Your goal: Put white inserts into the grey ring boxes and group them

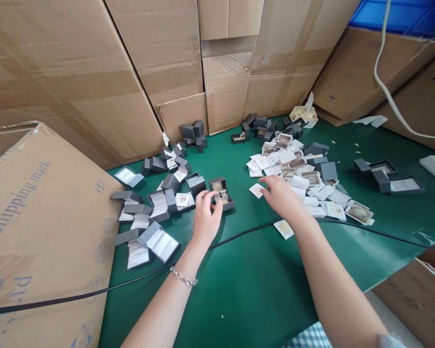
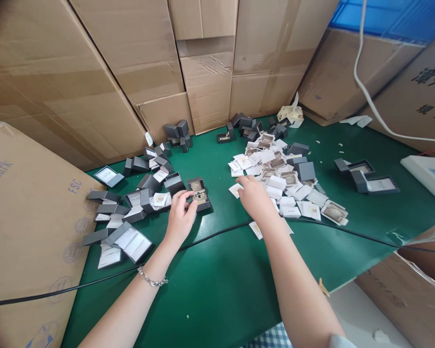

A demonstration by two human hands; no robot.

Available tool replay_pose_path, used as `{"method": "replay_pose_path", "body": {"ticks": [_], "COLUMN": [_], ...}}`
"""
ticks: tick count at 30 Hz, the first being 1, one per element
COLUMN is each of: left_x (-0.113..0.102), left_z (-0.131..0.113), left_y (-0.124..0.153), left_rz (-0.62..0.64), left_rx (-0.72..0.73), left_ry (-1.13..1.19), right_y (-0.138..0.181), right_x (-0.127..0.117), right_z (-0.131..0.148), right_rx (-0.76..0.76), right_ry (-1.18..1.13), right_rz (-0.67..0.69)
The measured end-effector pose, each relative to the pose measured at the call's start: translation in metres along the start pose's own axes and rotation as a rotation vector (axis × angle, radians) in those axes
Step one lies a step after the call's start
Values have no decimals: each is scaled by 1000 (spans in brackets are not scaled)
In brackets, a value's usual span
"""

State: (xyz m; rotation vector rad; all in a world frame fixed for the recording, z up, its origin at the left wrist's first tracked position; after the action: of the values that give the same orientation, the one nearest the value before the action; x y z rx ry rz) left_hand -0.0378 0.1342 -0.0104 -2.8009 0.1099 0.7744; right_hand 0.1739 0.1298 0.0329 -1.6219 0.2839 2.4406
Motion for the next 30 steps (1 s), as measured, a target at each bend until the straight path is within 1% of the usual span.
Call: {"method": "replay_pose_path", "body": {"ticks": [2,5,6,8,9,11,12,13,15,16,18,21,23,25,26,28,30], "left_x": [0,0,0,1,1,2,2,3,3,2,2,3,2,2,2,2,2], "left_z": [0,1,2,2,2,2,2,2,2,2,2,1,-1,-3,-4,-4,-3], "left_y": [0,0,0,0,0,0,0,0,-1,-1,0,0,1,1,1,1,1], "left_rz": [17,47,53,56,54,53,52,51,47,43,40,46,55,68,76,89,93], "left_rx": [-15,-24,-20,-4,3,12,16,19,23,26,34,60,72,71,68,63,69], "left_ry": [-10,-27,-29,-25,-21,-16,-16,-19,-30,-34,-39,-53,-73,-92,-101,-115,-120], "right_y": [0,6,11,23,31,50,58,66,78,82,88,92,91,87,82,70,54], "right_x": [-12,-33,-38,-44,-44,-39,-35,-30,-20,-15,-9,-14,-27,-42,-48,-55,-51], "right_z": [-2,-18,-26,-45,-56,-77,-85,-93,-104,-107,-110,-105,-94,-76,-65,-36,-4], "right_rx": [11,119,172,298,370,511,531,539,500,476,455,513,552,534,508,370,210], "right_ry": [-40,-2,31,104,129,154,149,143,117,102,60,-37,-112,-177,-217,-336,-476], "right_rz": [-81,-163,-148,-26,54,170,197,202,132,97,78,45,-58,-171,-195,-208,-139]}}
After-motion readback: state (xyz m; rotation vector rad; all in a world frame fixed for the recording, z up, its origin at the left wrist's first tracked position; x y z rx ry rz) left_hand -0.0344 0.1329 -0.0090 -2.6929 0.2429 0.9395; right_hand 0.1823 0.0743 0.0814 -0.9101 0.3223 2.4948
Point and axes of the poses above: each hand's wrist, its own y-axis away from the middle knuckle, its own x-axis out of the palm, z = x × y, the point moved 3 cm from there along -y, towards the middle knuckle, and after that the axes turned 7 degrees about x, right-handed, at the moved point
